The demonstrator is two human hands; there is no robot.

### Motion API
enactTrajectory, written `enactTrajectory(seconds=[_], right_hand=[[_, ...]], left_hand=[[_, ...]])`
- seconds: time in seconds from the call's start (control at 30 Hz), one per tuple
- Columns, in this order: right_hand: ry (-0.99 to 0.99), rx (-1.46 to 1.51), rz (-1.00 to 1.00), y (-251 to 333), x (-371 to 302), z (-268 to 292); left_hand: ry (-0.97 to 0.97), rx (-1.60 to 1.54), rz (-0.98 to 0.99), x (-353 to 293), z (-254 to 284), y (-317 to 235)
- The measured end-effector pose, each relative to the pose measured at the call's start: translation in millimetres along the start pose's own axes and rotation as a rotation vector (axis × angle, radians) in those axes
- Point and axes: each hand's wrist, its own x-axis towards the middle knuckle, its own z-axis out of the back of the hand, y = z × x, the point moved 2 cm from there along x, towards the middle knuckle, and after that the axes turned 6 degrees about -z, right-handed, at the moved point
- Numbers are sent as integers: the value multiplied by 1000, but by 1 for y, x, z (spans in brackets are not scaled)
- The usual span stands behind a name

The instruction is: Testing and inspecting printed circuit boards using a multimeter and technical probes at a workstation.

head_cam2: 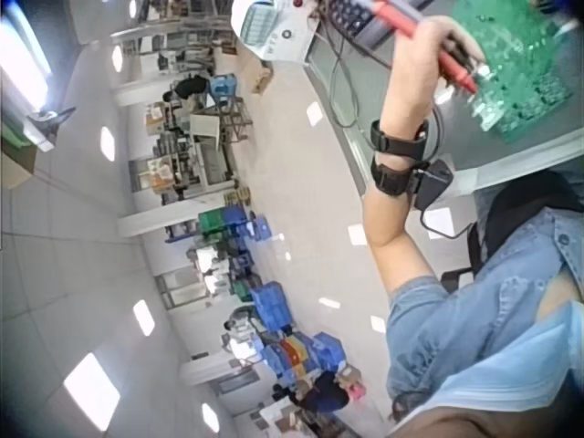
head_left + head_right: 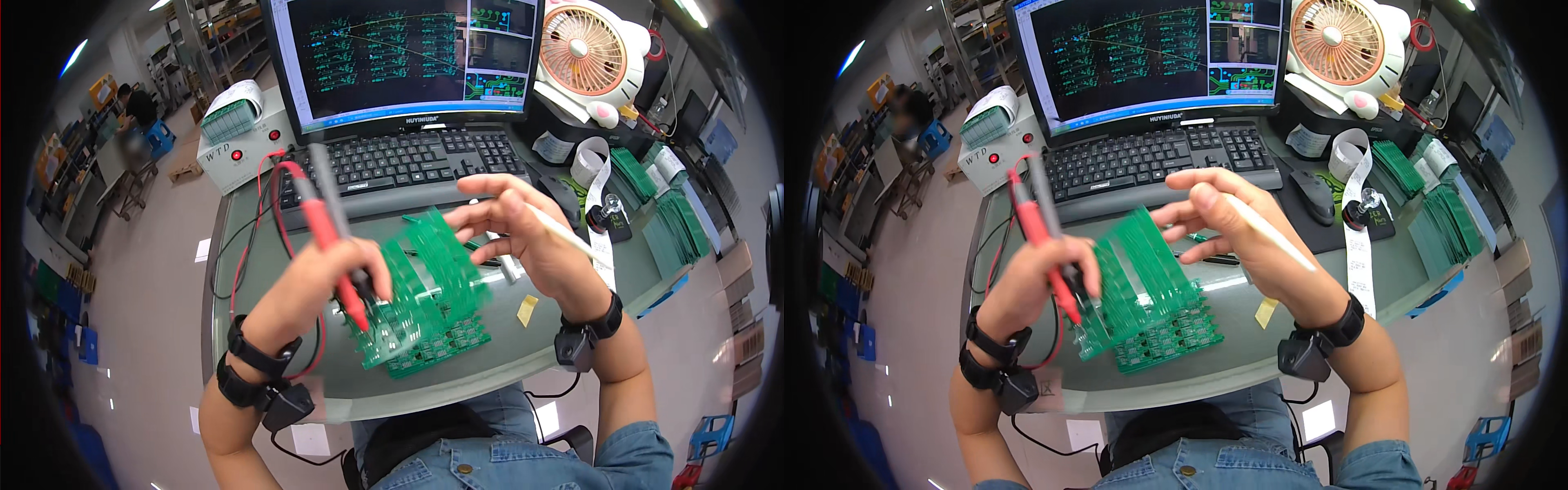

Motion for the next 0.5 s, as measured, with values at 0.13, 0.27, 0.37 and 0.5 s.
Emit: enactTrajectory(seconds=[0.13, 0.27, 0.37, 0.5], right_hand=[[124, -398, -50, -41, 14, 7], [164, -549, -59, -61, 17, 14], [183, -602, -110, -60, 18, 14], [196, -654, -90, -64, 22, 14]], left_hand=[[189, 109, 190, 13, -22, 25], [61, 43, 64, 6, -13, 33], [-102, -45, 21, -8, 8, 45], [-201, -120, 37, -14, 19, 57]])
